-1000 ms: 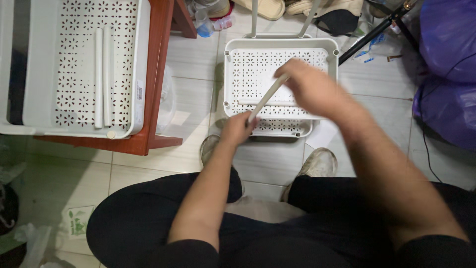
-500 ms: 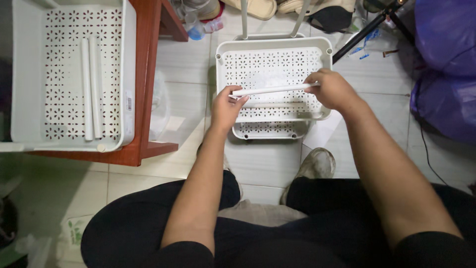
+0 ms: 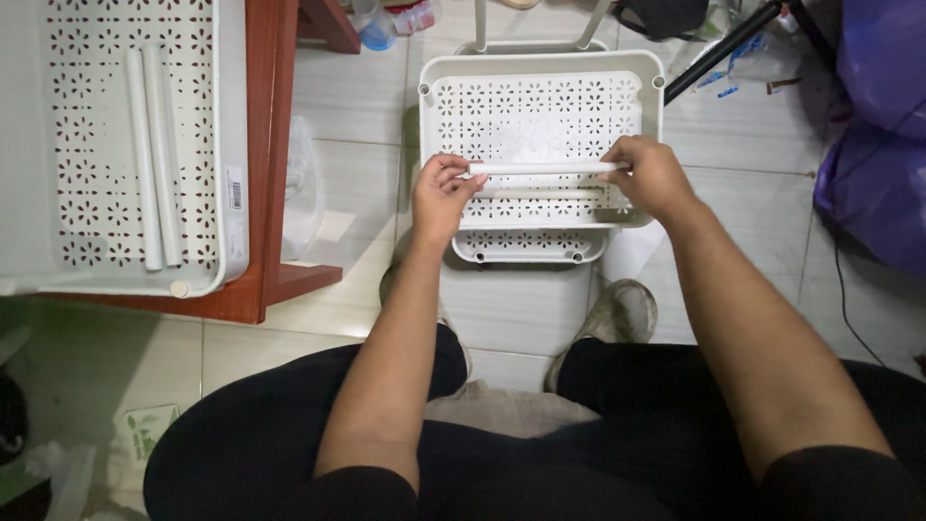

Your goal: The person assembles a white plastic rolling cart by inserting vertical poles into the corner holes of perforated trays and securing them with small plastic fasteners. The person works on the floor, stacking trays and connecting them with poles.

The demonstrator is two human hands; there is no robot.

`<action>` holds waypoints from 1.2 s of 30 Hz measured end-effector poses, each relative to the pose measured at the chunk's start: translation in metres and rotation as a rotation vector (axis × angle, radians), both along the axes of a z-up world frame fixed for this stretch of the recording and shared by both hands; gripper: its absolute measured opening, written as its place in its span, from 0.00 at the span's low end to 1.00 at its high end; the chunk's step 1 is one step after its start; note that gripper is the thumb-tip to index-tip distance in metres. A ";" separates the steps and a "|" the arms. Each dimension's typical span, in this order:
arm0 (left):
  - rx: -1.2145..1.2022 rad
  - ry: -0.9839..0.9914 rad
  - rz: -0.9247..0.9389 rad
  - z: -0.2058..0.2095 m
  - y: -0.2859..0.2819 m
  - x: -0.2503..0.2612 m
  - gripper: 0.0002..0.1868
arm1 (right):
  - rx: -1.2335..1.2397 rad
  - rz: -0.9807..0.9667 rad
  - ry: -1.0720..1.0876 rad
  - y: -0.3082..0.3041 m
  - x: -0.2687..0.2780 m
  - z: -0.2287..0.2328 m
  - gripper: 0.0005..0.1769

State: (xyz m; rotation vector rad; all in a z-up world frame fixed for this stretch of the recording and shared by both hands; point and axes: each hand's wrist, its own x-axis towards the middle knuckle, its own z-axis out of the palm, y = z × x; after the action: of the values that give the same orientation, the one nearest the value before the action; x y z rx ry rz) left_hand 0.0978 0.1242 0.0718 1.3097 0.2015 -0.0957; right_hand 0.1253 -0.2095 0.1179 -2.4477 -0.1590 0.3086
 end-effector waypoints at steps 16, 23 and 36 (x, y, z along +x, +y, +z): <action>0.571 0.031 -0.022 0.008 0.002 -0.005 0.15 | 0.005 -0.017 -0.102 0.001 -0.007 -0.020 0.14; 1.035 0.007 -0.172 -0.017 -0.008 -0.001 0.33 | -0.160 0.036 -0.049 0.014 -0.012 -0.029 0.12; 1.200 -0.234 -0.322 0.019 -0.043 0.044 0.27 | 0.169 -0.134 -0.556 0.005 0.107 0.050 0.24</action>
State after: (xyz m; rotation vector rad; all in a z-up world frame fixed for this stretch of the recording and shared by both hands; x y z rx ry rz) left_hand 0.1416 0.0809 0.0904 2.5262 -0.2046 -0.0942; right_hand 0.2324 -0.2044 0.1678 -2.3025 -0.2446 -0.4338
